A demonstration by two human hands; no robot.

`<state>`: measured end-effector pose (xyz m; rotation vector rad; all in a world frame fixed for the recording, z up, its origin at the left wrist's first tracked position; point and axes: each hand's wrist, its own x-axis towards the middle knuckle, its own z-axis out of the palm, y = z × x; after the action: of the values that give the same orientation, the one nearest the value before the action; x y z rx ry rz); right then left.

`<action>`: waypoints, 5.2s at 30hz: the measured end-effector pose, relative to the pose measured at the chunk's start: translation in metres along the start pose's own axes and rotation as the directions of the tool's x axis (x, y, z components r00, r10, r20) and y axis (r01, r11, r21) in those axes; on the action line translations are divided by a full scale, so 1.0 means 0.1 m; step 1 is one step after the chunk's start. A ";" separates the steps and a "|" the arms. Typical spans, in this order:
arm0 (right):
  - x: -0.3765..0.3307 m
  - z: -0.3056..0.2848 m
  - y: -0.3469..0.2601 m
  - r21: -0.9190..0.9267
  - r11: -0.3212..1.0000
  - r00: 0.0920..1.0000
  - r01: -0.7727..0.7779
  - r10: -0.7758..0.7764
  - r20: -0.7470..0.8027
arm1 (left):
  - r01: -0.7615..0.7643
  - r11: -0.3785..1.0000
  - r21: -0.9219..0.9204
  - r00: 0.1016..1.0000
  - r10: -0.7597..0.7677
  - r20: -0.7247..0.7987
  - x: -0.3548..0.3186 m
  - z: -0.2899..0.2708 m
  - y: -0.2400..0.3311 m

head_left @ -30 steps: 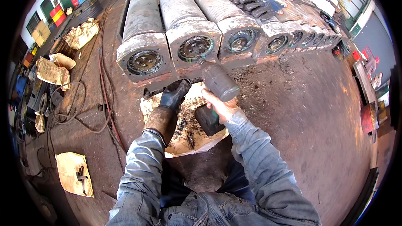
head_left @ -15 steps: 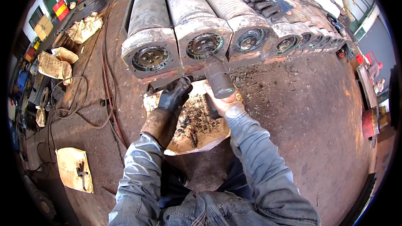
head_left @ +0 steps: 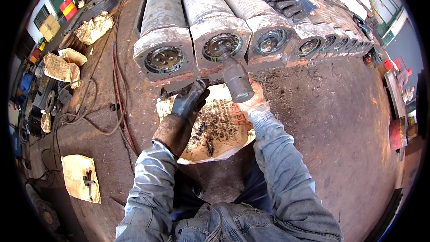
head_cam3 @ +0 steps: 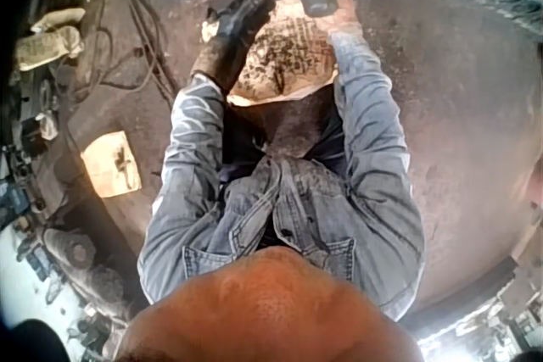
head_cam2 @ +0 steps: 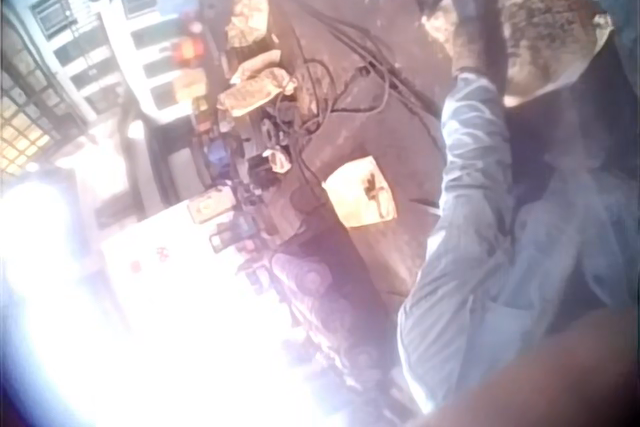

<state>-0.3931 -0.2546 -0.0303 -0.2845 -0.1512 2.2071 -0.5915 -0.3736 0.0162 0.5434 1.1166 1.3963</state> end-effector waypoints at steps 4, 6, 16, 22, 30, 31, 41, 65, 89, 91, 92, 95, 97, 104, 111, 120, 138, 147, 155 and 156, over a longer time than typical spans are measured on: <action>0.10 -0.16 -0.11 -0.194 0.980 0.998 0.037 -0.028 0.052 | 0.010 1.000 -0.020 1.000 -0.010 0.015 0.02 0.02 0.03; 0.10 -0.18 -0.10 -0.075 0.997 0.997 0.001 0.005 0.077 | 0.011 0.999 -0.031 1.000 -0.010 0.027 0.01 0.02 0.04; -0.63 0.34 0.15 -0.777 -0.521 0.910 0.354 0.001 0.414 | 0.079 0.965 -0.251 0.988 -0.042 0.150 0.12 0.11 0.04; -0.76 0.19 0.36 -0.821 -0.276 0.865 0.499 0.101 0.492 | -0.121 0.978 -0.169 0.967 0.154 0.202 0.31 0.04 -0.14; -0.85 0.33 0.38 -0.938 -0.041 0.939 0.343 0.024 0.343 | 0.245 0.695 -0.676 0.955 -0.051 0.293 0.51 -0.36 -0.21; -0.87 0.34 0.34 -0.956 0.008 0.956 0.293 -0.002 0.293 | 0.174 0.732 -0.658 0.980 -0.065 0.186 0.46 -0.22 -0.19; -0.54 0.45 0.34 -0.926 0.335 0.951 0.173 -0.302 0.069 | -0.176 0.976 0.131 0.984 0.178 -0.001 0.39 -0.05 -0.18; 0.10 -0.17 0.10 0.158 0.987 0.993 -0.041 0.057 -0.102 | 0.162 0.980 -0.115 0.984 -0.168 -0.050 0.28 -0.12 -0.05; -0.22 0.21 0.24 -0.965 -0.008 0.927 0.263 -0.277 0.254 | -0.206 0.978 -0.030 0.976 0.207 0.059 0.43 -0.28 -0.28; -0.44 0.36 0.20 -0.975 -0.056 0.948 0.215 -0.226 0.222 | -0.054 0.998 -0.045 0.998 0.056 0.039 0.42 -0.18 -0.21; -0.54 0.39 0.14 -0.982 -0.070 0.960 0.178 -0.206 0.189 | 0.037 0.999 0.012 0.999 -0.037 0.018 0.32 0.02 -0.10; -0.69 0.41 0.07 -0.943 -0.165 0.939 0.288 -0.143 0.312 | 0.140 0.959 -0.247 0.976 -0.092 0.195 0.21 0.23 0.03; -0.71 0.38 0.15 -0.850 -0.246 0.861 0.465 -0.099 0.500 | 0.124 0.939 -0.321 0.987 -0.084 0.134 0.21 0.23 0.04; -0.86 0.21 0.15 -0.839 -0.275 0.881 0.469 0.082 0.465 | 0.121 0.813 -0.570 0.916 0.130 0.380 0.46 -0.22 -0.29; -0.87 0.41 0.11 -0.893 -0.062 0.895 0.445 -0.016 0.446 | 0.098 0.866 -0.490 0.971 0.025 0.237 0.59 -0.11 -0.30; -0.65 0.60 0.13 -0.909 0.351 0.944 0.227 -0.308 0.117 | -0.203 0.977 0.066 0.968 0.190 0.164 0.45 0.02 -0.31; 0.05 0.11 0.31 -0.700 0.651 0.946 0.295 -0.301 0.118 | -0.097 0.993 0.074 0.995 0.098 -0.015 0.22 0.12 -0.07; -0.03 0.16 0.27 0.147 0.989 0.992 0.006 -0.025 0.124 | 0.020 0.999 0.030 0.999 -0.019 -0.031 0.13 0.09 -0.01; -0.01 0.23 0.27 0.159 0.986 0.947 -0.042 -0.011 0.321 | 0.017 0.995 0.099 0.996 -0.025 0.083 0.09 0.04 0.04; 0.00 0.23 0.23 0.138 0.989 0.942 -0.051 0.002 0.336 | 0.017 0.996 0.091 0.996 -0.025 0.085 0.08 0.04 0.06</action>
<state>-0.4161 -0.2688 -0.0129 0.1739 -0.1722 2.2652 -0.5927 -0.3636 0.0204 0.6489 1.1169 1.2967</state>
